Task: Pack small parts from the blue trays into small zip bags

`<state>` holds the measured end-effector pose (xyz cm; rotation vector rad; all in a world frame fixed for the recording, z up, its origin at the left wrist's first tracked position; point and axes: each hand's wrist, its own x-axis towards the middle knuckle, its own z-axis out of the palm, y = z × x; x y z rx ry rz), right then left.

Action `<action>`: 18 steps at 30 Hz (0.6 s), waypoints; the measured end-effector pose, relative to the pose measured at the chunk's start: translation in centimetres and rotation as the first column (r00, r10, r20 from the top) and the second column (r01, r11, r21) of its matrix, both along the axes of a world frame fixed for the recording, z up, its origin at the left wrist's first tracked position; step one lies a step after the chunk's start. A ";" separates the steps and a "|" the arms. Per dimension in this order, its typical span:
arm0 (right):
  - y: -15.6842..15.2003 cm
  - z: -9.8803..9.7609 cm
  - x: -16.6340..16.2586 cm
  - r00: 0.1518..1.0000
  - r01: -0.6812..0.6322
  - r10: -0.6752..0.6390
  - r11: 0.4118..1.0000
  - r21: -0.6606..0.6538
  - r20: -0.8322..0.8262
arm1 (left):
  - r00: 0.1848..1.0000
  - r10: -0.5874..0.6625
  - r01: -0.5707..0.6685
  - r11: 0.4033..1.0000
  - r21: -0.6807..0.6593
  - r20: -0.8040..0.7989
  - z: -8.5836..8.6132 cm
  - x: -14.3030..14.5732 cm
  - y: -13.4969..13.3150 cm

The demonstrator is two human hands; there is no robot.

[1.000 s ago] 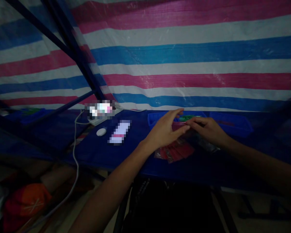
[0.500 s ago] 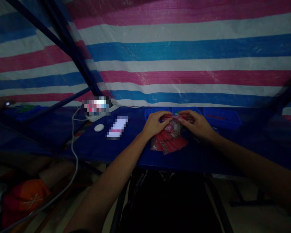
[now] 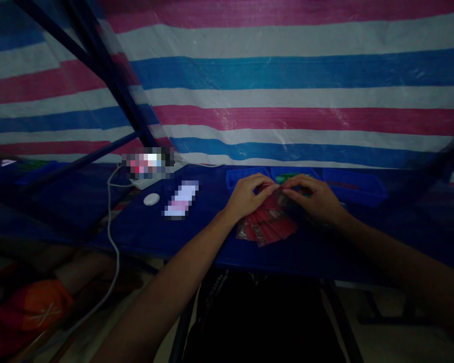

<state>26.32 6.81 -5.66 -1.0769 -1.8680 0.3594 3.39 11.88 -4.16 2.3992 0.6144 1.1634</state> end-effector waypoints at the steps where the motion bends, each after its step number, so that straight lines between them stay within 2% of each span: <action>1: -0.1 0.2 0.0 1.000 0.000 0.000 1.000 0.006 0.001 | 1.000 0.006 -0.006 1.000 -0.010 0.010 0.0 0.0 -0.1; 5: -0.3 0.4 -0.1 1.000 -0.010 0.010 0.999 -0.042 -0.001 | 1.000 0.001 0.001 0.999 -0.049 0.029 0.1 0.0 -0.2; 10: -0.3 -0.2 -0.3 0.996 0.052 -0.060 0.991 -0.121 -0.061 | 0.999 0.028 -0.024 0.992 -0.123 0.031 0.0 0.0 0.0; 15: -0.3 -0.4 -0.4 0.990 -0.039 0.014 0.982 -0.184 -0.137 | 0.997 0.021 -0.006 0.977 -0.214 0.069 -0.3 0.1 0.0; 18: -0.2 -0.6 -0.5 0.974 -0.065 0.014 0.972 -0.226 -0.224 | 0.995 -0.006 0.034 0.962 -0.273 0.102 -0.5 0.1 0.0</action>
